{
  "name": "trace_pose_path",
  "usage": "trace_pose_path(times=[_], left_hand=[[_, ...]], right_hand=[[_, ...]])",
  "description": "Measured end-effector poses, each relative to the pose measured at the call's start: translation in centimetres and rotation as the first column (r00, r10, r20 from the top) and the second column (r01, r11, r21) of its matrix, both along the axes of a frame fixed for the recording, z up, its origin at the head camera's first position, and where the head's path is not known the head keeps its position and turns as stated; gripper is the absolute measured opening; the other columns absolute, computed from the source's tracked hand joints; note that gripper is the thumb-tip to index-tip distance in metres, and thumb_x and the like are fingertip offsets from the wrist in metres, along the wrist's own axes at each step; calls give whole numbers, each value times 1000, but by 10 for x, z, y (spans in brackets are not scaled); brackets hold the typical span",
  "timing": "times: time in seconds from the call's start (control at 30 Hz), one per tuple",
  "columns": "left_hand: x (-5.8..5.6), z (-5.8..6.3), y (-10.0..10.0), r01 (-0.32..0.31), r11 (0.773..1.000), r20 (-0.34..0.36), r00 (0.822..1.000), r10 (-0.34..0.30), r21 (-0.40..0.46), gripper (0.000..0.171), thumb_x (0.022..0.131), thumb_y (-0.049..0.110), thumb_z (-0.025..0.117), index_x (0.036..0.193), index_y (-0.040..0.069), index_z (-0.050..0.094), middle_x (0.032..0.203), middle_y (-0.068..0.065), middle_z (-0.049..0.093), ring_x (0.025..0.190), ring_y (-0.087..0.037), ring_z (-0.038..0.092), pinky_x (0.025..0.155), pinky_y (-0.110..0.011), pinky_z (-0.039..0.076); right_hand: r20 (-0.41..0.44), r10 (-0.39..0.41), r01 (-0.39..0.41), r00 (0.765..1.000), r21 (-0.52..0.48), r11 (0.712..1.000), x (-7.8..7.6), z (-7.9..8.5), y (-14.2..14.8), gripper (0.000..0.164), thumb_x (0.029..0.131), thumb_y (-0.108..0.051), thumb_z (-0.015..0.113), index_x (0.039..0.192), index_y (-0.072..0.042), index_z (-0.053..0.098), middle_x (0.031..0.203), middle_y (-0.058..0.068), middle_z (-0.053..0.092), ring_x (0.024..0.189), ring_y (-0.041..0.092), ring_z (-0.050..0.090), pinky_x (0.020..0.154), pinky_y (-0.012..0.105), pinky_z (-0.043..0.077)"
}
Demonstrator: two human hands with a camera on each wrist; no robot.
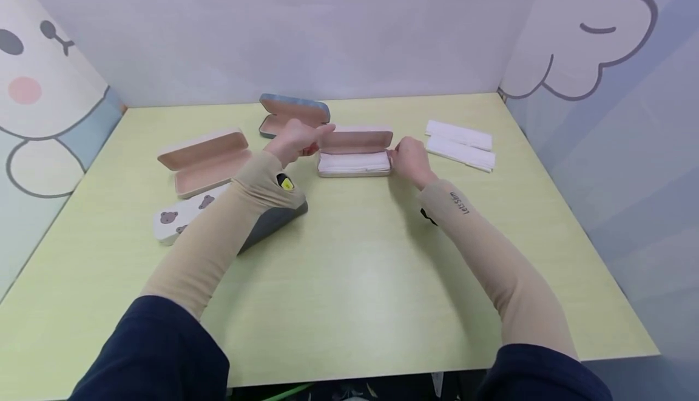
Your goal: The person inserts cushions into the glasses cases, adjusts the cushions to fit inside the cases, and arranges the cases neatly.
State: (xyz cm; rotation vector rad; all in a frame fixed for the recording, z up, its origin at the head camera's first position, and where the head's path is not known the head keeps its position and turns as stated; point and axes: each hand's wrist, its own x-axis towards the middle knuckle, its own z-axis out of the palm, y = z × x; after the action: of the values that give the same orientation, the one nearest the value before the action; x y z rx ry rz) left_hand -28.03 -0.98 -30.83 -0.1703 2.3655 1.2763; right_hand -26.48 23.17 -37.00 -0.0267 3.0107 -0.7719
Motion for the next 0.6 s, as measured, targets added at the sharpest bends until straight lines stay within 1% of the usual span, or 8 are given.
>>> trace_pose_path(times=[0.03, 0.1, 0.17, 0.23, 0.33, 0.43, 0.53, 0.6], left_hand=[[1, 1, -1, 0, 1000, 5, 1000, 0, 15, 53, 84, 56, 61, 54, 18, 38, 46, 5, 35, 49, -9, 34, 48, -26, 20], [1, 1, -3, -10, 999, 15, 1000, 10, 40, 53, 84, 56, 61, 54, 19, 37, 45, 5, 35, 49, -9, 34, 49, -25, 20], [2, 0, -3, -28, 997, 23, 999, 26, 72, 52, 84, 55, 62, 57, 18, 37, 46, 6, 33, 50, -9, 35, 50, -24, 23], [2, -1, -4, -43, 995, 29, 999, 41, 86, 50, 84, 54, 62, 59, 18, 37, 46, 6, 34, 50, -8, 36, 50, -24, 23], [2, -2, -4, -50, 996, 37, 998, 47, 74, 50, 84, 56, 61, 61, 18, 40, 48, 5, 36, 50, -8, 36, 49, -24, 23], [2, -2, -4, -42, 998, 42, 998, 40, 45, 52, 83, 59, 60, 59, 18, 39, 50, 4, 38, 48, -8, 33, 47, -24, 20], [2, -4, -4, -46, 998, 33, 998, 45, 47, 53, 82, 60, 60, 58, 18, 38, 49, 4, 38, 46, -8, 30, 46, -25, 19], [3, -6, -4, -51, 997, 21, 999, 50, 65, 53, 83, 59, 60, 58, 18, 37, 49, 4, 36, 46, -8, 31, 47, -25, 19]], right_hand=[[2, -2, 2, 1000, 1, 1000, 0, 0, 0, 29, 94, -13, 50, 101, 11, 64, 101, 29, 67, 86, 35, 62, 79, 42, 51], [7, -6, 6, 1000, 3, 1000, -1, 0, 1, 29, 95, -14, 51, 102, 11, 63, 102, 29, 66, 90, 37, 61, 82, 44, 50], [10, -11, 11, 1000, 6, 1000, -2, 1, 2, 29, 95, -15, 51, 102, 11, 63, 102, 29, 66, 89, 36, 61, 82, 44, 50], [9, -13, 13, 1000, 10, 1000, -2, 1, 2, 29, 95, -16, 52, 102, 11, 63, 101, 28, 66, 87, 34, 60, 80, 43, 50], [10, -12, 12, 1000, 15, 1000, -2, 2, 2, 29, 95, -16, 52, 101, 10, 63, 99, 27, 66, 83, 32, 60, 78, 41, 50], [10, -12, 12, 1000, 12, 1000, -3, 3, 2, 29, 95, -17, 53, 100, 9, 64, 96, 26, 67, 80, 30, 59, 76, 40, 50], [8, -15, 15, 1000, 12, 1000, -2, 3, 2, 30, 95, -17, 53, 99, 9, 65, 96, 26, 67, 79, 29, 59, 74, 40, 50], [12, -23, 23, 1000, 8, 1000, -1, 2, 2, 30, 95, -18, 53, 100, 9, 64, 96, 26, 67, 79, 29, 59, 74, 39, 49]])
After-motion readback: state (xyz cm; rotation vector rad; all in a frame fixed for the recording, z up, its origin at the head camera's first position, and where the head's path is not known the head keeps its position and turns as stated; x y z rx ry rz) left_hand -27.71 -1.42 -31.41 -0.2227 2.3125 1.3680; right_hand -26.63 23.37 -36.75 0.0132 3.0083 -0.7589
